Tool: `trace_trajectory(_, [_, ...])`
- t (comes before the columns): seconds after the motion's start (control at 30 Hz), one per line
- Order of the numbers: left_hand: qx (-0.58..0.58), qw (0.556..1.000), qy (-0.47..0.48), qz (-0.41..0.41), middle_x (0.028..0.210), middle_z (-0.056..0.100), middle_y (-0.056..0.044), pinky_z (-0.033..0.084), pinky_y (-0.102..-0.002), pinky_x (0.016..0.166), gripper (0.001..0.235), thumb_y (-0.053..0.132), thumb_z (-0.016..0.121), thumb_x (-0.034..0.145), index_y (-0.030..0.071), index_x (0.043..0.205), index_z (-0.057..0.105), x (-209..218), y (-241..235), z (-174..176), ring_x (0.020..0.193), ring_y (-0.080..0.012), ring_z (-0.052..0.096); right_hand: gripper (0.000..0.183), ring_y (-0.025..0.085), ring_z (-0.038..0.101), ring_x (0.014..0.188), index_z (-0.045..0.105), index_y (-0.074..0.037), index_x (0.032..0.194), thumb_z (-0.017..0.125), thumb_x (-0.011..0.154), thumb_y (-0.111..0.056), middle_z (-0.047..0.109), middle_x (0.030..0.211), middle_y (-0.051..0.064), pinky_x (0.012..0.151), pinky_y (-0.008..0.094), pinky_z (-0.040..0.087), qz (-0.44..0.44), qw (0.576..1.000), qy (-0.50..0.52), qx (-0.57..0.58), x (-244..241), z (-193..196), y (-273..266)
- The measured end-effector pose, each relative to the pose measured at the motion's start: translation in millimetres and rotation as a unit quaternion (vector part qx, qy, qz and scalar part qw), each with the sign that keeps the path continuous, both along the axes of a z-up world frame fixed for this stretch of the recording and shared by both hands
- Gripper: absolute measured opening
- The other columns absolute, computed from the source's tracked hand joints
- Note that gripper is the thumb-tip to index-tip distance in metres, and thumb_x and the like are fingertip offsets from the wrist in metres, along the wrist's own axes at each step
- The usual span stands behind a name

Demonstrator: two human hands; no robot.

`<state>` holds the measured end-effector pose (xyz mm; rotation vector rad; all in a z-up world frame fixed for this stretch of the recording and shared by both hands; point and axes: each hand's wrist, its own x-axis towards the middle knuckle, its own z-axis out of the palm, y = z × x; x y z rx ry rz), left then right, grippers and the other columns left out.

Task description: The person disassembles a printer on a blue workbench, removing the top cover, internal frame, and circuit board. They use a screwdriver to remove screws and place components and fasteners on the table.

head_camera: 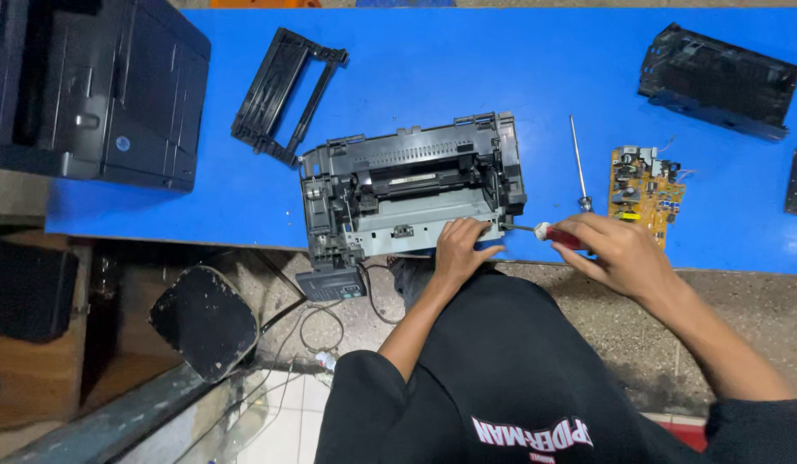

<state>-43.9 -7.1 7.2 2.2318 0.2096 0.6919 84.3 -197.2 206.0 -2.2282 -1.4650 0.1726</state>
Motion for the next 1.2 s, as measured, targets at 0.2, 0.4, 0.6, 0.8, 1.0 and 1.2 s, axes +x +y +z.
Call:
trace_trajectory(0.2, [0.031,0.999,0.025,-0.033,0.100,0.070,-0.006,0.043,-0.038,0.082,0.028,0.020,0.076,0.086,0.006,0.111,0.076,8.1,-10.3,10.2,0.096,-0.0245,0.063,0.036,0.029,0.065,0.109,0.066,-0.012,0.093,0.072,0.058,-0.004,0.069,0.113,0.002,0.084,0.043,0.057,0.214,0.976,-0.028,-0.006,2.9,-0.8,11.8])
trace_trajectory(0.4, [0.043,0.998,-0.018,-0.035,0.099,0.068,-0.007,0.051,-0.039,0.082,0.019,0.008,0.074,0.088,0.005,0.107,0.071,14.1,-18.0,-12.4,0.093,-0.0264,0.065,0.038,0.034,0.067,0.096,0.064,-0.008,0.101,0.075,0.075,-0.034,0.065,0.110,0.014,0.068,0.045,0.056,0.206,0.977,-0.056,0.001,-0.9,4.2,17.5])
trace_trajectory(0.6, [-0.024,0.998,0.009,0.057,0.094,0.067,-0.008,0.054,-0.040,0.080,0.024,0.009,0.080,0.078,0.002,0.097,0.069,20.5,-32.9,-23.0,0.090,-0.0296,0.067,0.031,0.028,0.068,0.059,0.067,-0.013,0.115,0.072,0.092,-0.032,0.066,0.088,0.007,0.051,0.041,0.054,0.130,0.980,-0.127,-0.084,-4.4,8.0,24.5])
trace_trajectory(0.8, [-0.027,0.997,0.007,0.067,0.102,0.067,-0.008,0.054,-0.040,0.084,0.028,0.012,0.081,0.079,0.002,0.103,0.073,16.8,-36.9,-4.4,0.097,-0.0292,0.065,0.016,0.023,0.074,0.070,0.071,-0.010,0.100,0.075,0.088,-0.020,0.071,0.087,0.006,0.058,0.037,0.057,0.105,0.994,0.003,0.035,16.0,1.8,4.0])
trace_trajectory(1.0, [-0.043,0.997,0.030,0.050,0.105,0.068,-0.007,0.054,-0.039,0.085,0.021,0.012,0.078,0.088,0.003,0.106,0.075,14.4,-31.8,1.8,0.099,-0.0274,0.065,0.029,0.016,0.072,0.087,0.067,-0.001,0.116,0.083,0.094,-0.010,0.073,0.100,0.011,0.079,0.030,0.057,-0.151,0.970,0.098,0.161,63.0,-55.4,-67.1])
trace_trajectory(1.2, [-0.034,0.997,0.037,0.055,0.107,0.068,-0.007,0.054,-0.039,0.090,0.029,0.018,0.081,0.086,0.004,0.110,0.074,13.6,-30.0,-2.0,0.103,-0.0275,0.065,0.027,0.019,0.074,0.094,0.053,0.000,0.118,0.075,0.101,0.001,0.066,0.110,0.011,0.080,0.027,0.064,-0.301,0.850,0.266,0.340,107.6,-196.8,-132.7])
